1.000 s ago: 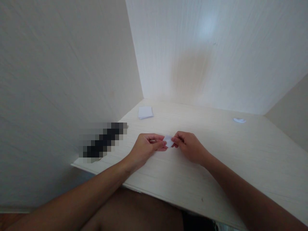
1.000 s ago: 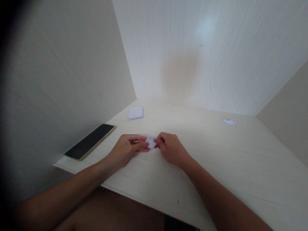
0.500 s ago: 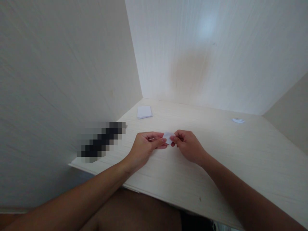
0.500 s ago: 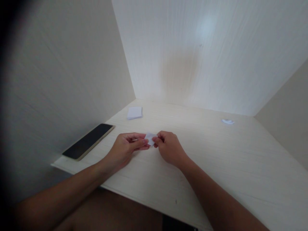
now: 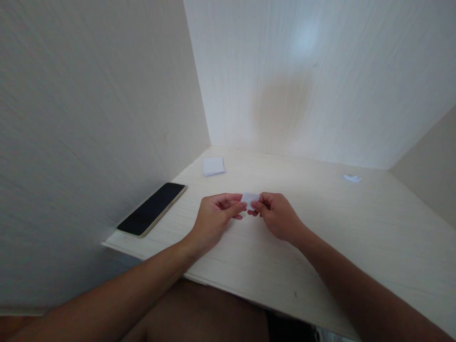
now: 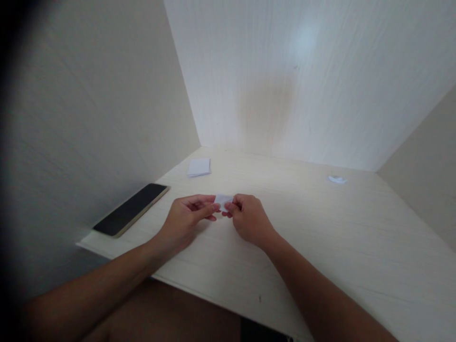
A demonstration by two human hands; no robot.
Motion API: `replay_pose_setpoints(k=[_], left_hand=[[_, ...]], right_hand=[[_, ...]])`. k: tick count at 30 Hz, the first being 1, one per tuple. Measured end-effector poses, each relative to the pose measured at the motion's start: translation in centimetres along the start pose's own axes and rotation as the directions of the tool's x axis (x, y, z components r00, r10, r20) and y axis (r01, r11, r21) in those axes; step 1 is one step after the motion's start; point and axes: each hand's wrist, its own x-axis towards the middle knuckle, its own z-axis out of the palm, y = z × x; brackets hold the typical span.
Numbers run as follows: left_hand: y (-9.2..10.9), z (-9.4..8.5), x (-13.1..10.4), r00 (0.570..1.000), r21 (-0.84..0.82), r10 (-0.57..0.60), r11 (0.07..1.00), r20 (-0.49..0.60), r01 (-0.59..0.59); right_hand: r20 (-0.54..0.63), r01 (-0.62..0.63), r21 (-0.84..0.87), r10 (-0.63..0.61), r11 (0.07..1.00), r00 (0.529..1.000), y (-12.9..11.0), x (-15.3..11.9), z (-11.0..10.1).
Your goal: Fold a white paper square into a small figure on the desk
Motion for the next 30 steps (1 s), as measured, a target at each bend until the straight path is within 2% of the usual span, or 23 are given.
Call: replay_pose_setpoints(k=[5, 8, 12, 16, 23, 30], left_hand=[[0.44, 0.4, -0.24, 0.996, -0.007, 0.037, 0.999, -0.075, -0.038], [0.55, 0.57, -0.56, 0.994, -0.005, 0.044, 0.999, -0.097, -0.045], [0.37, 0.7, -0.85, 0.995, -0.02, 0.034, 0.999, -0.093, -0.036], [0.2, 0.57, -0.79, 0.996, -0.024, 0.029, 0.999, -0.09, -0.031], [0.25, 0.56, -0.88, 0.993, -0.034, 0.023, 0.999, -0.118, -0.027], [0.01, 0.32, -0.9, 0.999, -0.097, -0.001, 0.995, -0.05, -0.004]], right_hand=[[0.053, -0.001, 0.101, -0.004, 0.995, 0.999, -0.46, -0.28, -0.04], [0.069, 0.021, 0.086, -0.027, 0.996, 0.997, -0.73, -0.41, -0.11], [0.048, 0.03, 0.099, -0.035, 0.995, 0.998, -0.92, -0.43, -0.32], [0.074, 0.014, 0.149, -0.025, 0.989, 0.997, -0.85, -0.4, -0.39], [0.057, -0.012, 0.269, -0.004, 0.963, 0.998, -0.39, -0.37, 0.45], [-0.002, 0.042, 0.231, -0.043, 0.972, 0.999, -0.76, -0.5, 0.06]])
